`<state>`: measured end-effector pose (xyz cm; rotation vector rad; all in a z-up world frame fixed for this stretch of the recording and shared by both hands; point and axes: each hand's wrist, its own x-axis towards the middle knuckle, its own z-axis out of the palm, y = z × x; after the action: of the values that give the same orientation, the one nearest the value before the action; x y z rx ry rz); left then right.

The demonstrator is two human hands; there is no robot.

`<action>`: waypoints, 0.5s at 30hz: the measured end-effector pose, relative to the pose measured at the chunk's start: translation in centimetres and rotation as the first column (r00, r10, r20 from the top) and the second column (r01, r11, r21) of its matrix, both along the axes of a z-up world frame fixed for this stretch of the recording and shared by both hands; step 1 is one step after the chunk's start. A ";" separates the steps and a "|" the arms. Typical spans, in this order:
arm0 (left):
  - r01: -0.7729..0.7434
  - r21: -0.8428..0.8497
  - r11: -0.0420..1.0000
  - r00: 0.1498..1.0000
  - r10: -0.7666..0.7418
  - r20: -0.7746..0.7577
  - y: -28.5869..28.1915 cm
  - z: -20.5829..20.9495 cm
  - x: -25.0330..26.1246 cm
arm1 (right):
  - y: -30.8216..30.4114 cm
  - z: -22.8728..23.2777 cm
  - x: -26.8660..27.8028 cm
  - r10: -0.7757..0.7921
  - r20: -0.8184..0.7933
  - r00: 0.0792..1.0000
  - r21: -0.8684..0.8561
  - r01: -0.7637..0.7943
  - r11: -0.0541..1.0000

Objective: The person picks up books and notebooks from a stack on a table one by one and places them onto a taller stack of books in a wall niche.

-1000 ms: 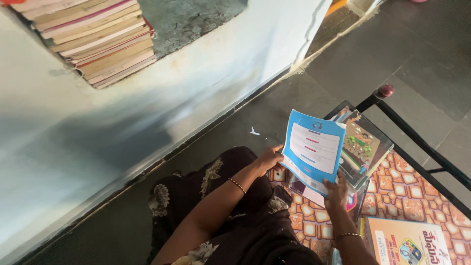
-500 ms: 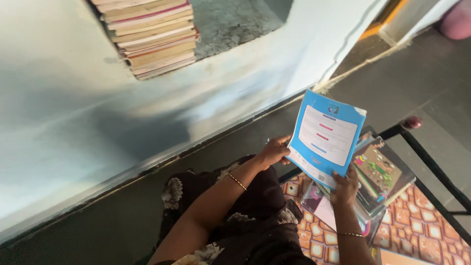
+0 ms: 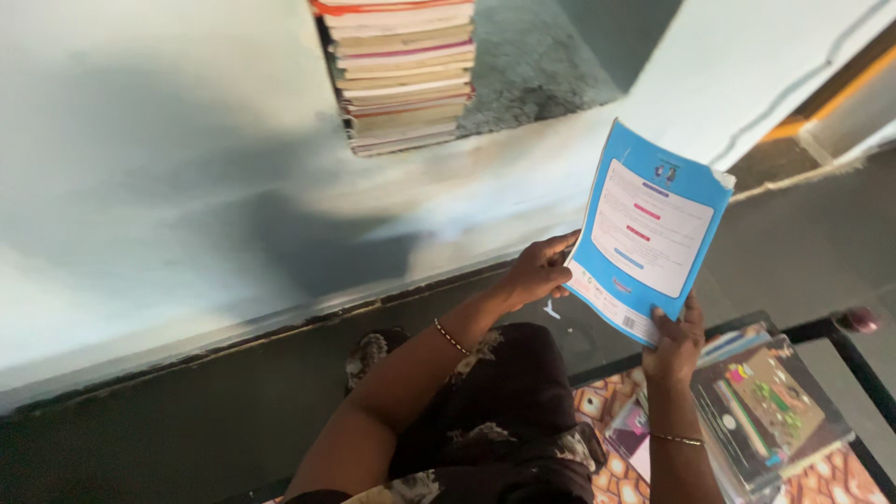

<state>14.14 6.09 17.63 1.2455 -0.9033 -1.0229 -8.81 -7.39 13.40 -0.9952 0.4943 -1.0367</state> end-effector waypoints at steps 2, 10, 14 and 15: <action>-0.021 -0.011 1.000 1.000 0.021 0.023 0.7 1.2 1.0 | 0.3 1.8 1.6 0.020 -0.016 1.000 -0.009 -0.020 1.000; -0.073 -0.124 0.990 0.992 0.085 0.095 4.0 6.2 4.8 | 0.4 5.9 7.5 0.105 0.026 0.994 -0.101 -0.102 0.990; -0.107 -0.175 0.979 0.979 0.135 0.156 5.2 8.7 7.1 | 0.4 8.8 10.4 0.199 0.082 0.977 -0.128 -0.187 0.974; -0.116 -0.185 0.976 0.977 0.146 0.154 5.4 9.3 7.6 | 0.4 9.7 11.1 0.180 0.038 0.983 -0.128 -0.174 0.976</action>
<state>21.74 11.51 26.91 1.2369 -1.0036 -0.7259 2.30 -6.95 23.10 -1.1008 0.2972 -0.9381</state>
